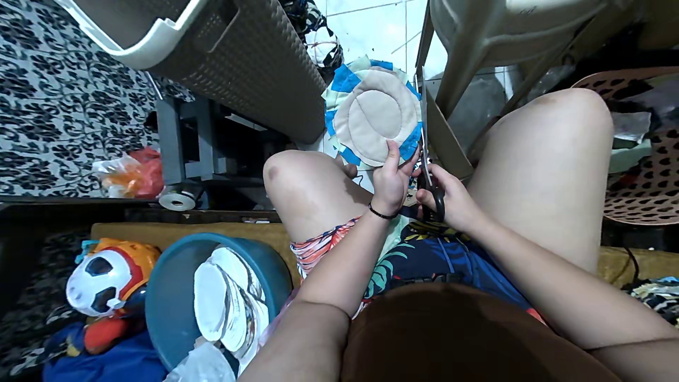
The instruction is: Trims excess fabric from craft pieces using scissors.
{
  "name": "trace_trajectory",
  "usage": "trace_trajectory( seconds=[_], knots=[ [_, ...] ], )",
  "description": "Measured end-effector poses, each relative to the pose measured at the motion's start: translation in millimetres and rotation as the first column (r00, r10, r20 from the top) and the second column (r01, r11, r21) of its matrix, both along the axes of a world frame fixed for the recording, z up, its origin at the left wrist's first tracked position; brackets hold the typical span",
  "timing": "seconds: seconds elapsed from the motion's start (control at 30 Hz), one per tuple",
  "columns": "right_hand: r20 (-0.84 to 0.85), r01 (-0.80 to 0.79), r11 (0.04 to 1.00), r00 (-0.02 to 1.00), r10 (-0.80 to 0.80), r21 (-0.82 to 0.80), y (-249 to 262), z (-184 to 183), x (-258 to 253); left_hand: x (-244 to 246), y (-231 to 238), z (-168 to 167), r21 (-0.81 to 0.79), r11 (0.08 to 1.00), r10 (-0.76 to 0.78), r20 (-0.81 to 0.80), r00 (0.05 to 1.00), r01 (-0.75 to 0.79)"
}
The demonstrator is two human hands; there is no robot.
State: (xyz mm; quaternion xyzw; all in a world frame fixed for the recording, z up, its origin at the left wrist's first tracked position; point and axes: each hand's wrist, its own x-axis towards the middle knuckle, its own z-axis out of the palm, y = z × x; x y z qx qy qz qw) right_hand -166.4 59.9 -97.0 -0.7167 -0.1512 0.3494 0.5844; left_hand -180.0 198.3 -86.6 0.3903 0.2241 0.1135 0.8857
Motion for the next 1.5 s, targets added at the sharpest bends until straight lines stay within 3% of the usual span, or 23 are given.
trace_trajectory(
  seconds=[0.53,0.83,1.17,1.3,1.5],
  knots=[
    [-0.032,0.083,0.992,0.996,-0.08,0.092,-3.5,5.1,-6.9,1.2,22.8,0.6,-0.062,0.998,0.024,0.084,0.996,-0.019],
    [-0.058,-0.089,0.992,0.994,0.094,0.095,-4.3,-1.2,-0.6,-10.6,26.6,3.8,-0.08,0.996,0.046,0.053,0.998,-0.042],
    [-0.031,-0.03,0.983,0.999,0.036,0.18,-4.2,-4.4,0.5,-15.3,23.2,6.5,-0.161,0.987,0.008,0.043,0.999,0.0],
    [-0.011,-0.021,0.983,1.0,0.023,0.183,-4.1,-3.8,0.8,-19.9,22.1,9.0,-0.116,0.993,-0.03,0.023,0.999,0.032],
    [-0.022,0.028,0.981,0.999,-0.025,0.194,-2.1,-2.2,-0.6,-13.3,24.7,4.8,-0.182,0.983,0.02,0.048,0.999,-0.011]
  ],
)
